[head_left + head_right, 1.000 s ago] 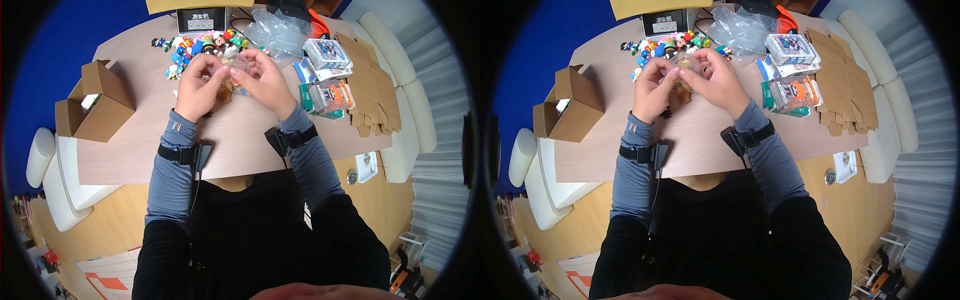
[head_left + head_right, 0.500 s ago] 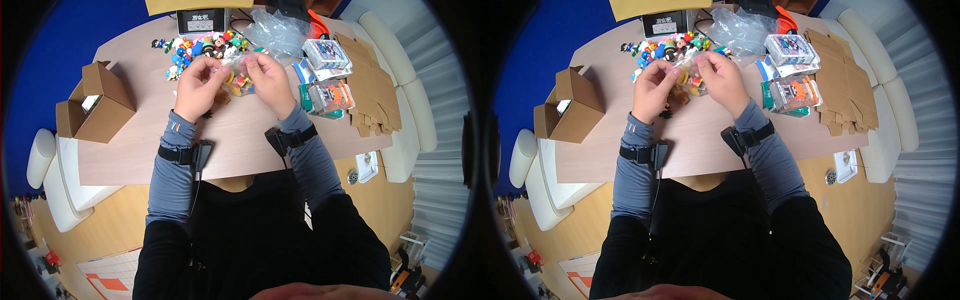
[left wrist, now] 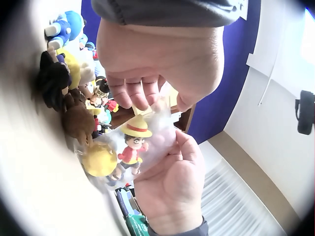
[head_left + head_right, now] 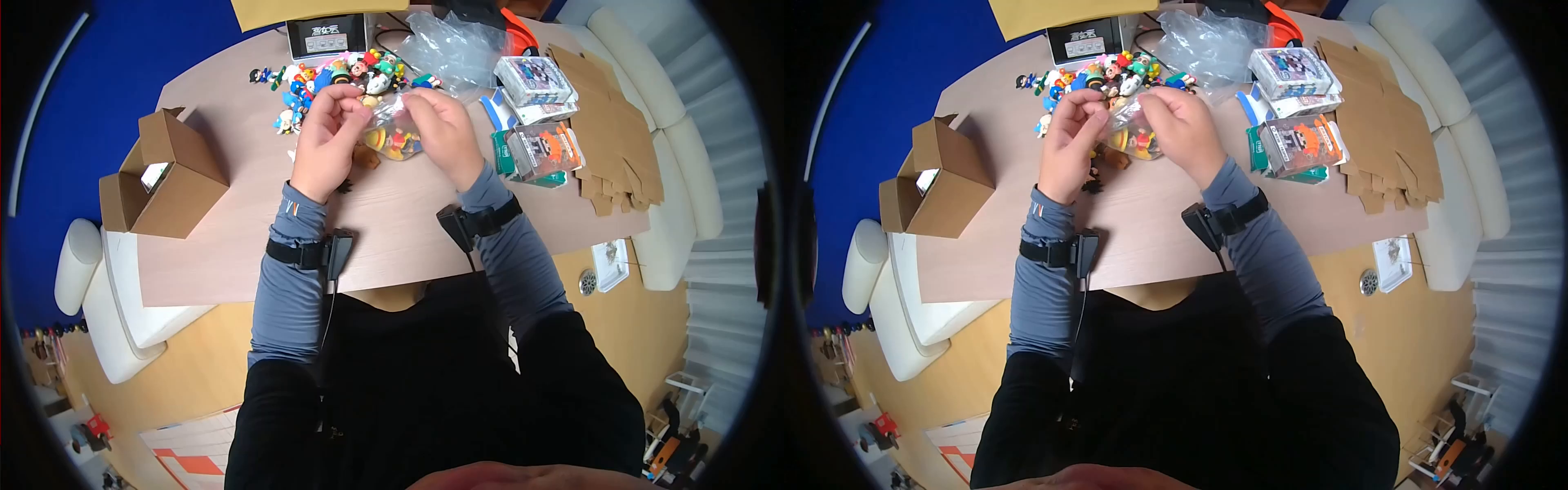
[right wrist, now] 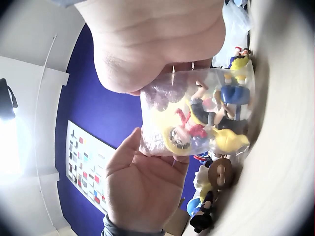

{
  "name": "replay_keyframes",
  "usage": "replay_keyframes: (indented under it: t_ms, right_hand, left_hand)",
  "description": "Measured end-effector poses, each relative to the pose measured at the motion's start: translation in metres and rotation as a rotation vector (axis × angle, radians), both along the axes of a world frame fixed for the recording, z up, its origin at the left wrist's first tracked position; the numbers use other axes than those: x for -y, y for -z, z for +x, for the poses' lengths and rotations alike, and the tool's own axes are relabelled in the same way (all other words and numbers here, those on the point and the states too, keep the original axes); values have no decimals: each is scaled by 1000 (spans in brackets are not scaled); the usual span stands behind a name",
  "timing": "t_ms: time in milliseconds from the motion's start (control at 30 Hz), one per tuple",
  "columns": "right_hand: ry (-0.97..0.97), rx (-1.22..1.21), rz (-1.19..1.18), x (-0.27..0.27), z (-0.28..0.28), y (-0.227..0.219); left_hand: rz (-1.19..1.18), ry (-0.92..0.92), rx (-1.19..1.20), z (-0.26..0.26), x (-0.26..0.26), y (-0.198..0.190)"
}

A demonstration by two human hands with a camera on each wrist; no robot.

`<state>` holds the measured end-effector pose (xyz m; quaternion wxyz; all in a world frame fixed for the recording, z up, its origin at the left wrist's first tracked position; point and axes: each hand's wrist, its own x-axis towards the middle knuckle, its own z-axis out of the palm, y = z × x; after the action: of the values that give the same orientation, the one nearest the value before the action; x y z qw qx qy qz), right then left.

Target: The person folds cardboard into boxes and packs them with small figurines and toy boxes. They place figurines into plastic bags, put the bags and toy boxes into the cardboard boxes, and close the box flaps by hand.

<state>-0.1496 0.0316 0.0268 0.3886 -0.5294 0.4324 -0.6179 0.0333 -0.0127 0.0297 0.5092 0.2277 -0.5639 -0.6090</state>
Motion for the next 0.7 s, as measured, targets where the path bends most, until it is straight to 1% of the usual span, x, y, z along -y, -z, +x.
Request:
replay_keyframes:
  t_ms: [33,67,100,133,233,267,300,333,400,433,500,633,700]
  right_hand:
    - [9,8,-2,0,1,0]
    - [-30,-19,38,1,3,0]
    - [-68,-44,78,1,4,0]
    - [-57,-32,75,1,5,-1]
    - [-41,-58,20,-2,5,-2]
    - [-34,-108,1,0,4,-1]
    - [-28,-161,-17,1,2,1]
    - [-18,-150,-19,1,0,0]
    - [-62,-240,-36,0,-4,-3]
    - [-55,-234,-37,-1,-4,-3]
    - [-107,-144,68,-2,-2,-4]
    - [-159,-95,4,4,1,5]
    - [-258,-23,50,4,3,6]
  left_hand:
    - [-10,-11,20,-3,-4,-3]
    - [-12,-1,29,-2,-4,-2]
    - [-25,-5,86,-1,-3,1]
    - [-39,-8,145,0,-2,2]
    - [-55,5,158,0,-4,0]
    - [-51,-1,155,0,-5,-1]
    - [-55,11,168,1,-4,-1]
    - [-40,54,180,2,-3,0]
    - [-26,104,199,1,-5,0]
    - [-49,108,203,-2,-8,0]
    - [-128,103,197,-3,-8,0]
    - [-130,48,173,0,-8,1]
    - [-84,44,79,2,-6,-1]
